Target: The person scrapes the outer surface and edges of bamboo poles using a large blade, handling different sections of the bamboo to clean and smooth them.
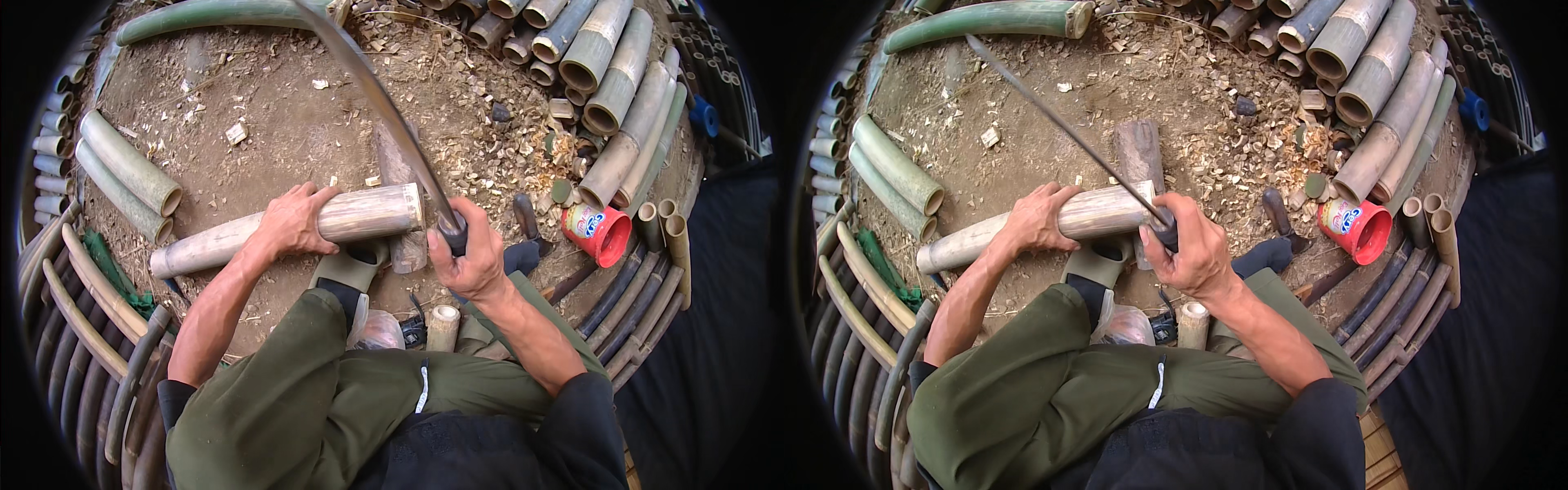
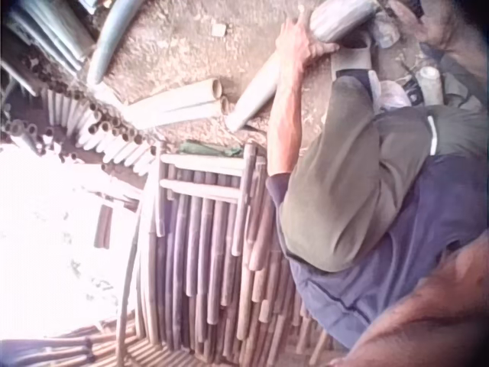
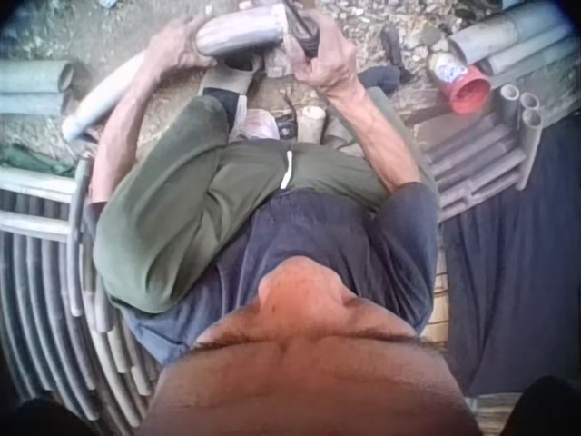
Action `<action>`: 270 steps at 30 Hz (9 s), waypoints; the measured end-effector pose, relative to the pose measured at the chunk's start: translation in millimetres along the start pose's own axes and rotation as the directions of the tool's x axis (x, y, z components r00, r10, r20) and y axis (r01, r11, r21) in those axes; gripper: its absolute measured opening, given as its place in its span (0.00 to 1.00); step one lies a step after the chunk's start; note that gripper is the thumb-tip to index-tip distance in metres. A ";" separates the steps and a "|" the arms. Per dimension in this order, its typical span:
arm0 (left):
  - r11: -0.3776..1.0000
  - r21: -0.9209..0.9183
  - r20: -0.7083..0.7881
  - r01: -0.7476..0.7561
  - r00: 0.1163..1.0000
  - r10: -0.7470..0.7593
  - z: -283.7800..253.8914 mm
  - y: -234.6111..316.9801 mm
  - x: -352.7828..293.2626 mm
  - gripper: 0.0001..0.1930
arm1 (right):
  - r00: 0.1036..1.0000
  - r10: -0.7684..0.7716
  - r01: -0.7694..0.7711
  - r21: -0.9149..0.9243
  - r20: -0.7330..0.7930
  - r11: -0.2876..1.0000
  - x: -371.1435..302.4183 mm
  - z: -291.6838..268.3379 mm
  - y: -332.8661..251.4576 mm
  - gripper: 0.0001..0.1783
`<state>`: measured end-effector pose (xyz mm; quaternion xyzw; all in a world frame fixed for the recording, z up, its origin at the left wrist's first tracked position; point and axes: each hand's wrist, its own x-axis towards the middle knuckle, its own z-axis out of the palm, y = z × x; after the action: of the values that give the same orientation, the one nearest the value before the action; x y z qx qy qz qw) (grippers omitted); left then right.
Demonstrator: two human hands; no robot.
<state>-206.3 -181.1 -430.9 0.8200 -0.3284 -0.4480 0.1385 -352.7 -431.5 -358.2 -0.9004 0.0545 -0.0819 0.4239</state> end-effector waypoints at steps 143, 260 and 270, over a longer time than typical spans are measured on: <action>0.993 0.101 -0.159 0.067 0.986 -0.051 12.6 11.3 -22.9 0.52 | 0.926 0.270 -0.170 -0.349 0.263 0.922 -14.8 2.9 44.7 0.18; 0.997 0.069 0.108 0.038 0.993 -0.046 6.5 -3.9 -16.4 0.54 | 0.878 0.379 -0.268 -0.354 0.293 0.896 -53.9 -3.9 58.6 0.19; 0.997 0.072 0.095 0.019 0.995 -0.026 9.1 -4.4 -19.8 0.53 | 0.943 0.258 -0.214 -0.214 0.208 0.953 -50.4 0.9 46.5 0.20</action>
<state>-219.5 -164.1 -425.6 0.8056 -0.3411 -0.4763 0.0882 -403.3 -451.8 -399.8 -0.9266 0.1196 0.0817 0.3470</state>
